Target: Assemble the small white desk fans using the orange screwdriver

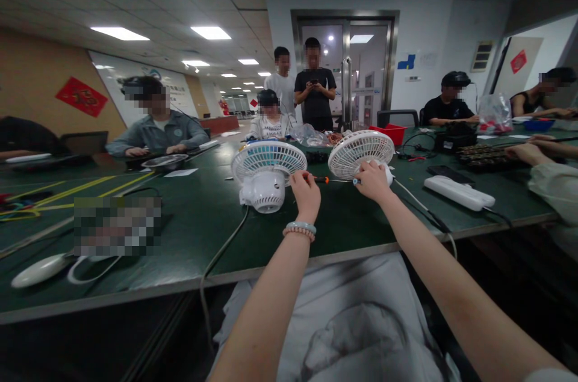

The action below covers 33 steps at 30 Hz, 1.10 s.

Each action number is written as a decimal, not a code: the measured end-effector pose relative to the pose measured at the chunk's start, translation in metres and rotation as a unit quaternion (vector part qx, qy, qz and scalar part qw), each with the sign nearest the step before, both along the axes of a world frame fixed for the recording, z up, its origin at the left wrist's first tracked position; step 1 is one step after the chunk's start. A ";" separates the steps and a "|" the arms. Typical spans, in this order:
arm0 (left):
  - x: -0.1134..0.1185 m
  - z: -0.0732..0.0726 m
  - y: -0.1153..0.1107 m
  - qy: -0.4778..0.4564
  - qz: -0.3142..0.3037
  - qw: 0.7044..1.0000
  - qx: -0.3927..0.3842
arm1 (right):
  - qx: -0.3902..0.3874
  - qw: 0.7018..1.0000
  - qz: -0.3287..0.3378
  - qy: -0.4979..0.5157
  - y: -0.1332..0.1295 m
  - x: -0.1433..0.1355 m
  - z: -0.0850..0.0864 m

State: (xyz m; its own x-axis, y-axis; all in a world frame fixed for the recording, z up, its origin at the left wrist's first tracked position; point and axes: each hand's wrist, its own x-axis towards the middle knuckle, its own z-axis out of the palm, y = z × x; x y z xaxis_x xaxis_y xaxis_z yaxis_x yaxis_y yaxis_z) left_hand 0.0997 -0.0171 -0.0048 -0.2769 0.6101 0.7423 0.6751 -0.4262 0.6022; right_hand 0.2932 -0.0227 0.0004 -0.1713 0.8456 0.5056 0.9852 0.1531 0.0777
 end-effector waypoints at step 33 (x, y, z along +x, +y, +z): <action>0.006 -0.004 -0.001 0.035 -0.021 0.999 0.014 | 0.013 1.000 0.004 -0.001 0.002 0.002 -0.001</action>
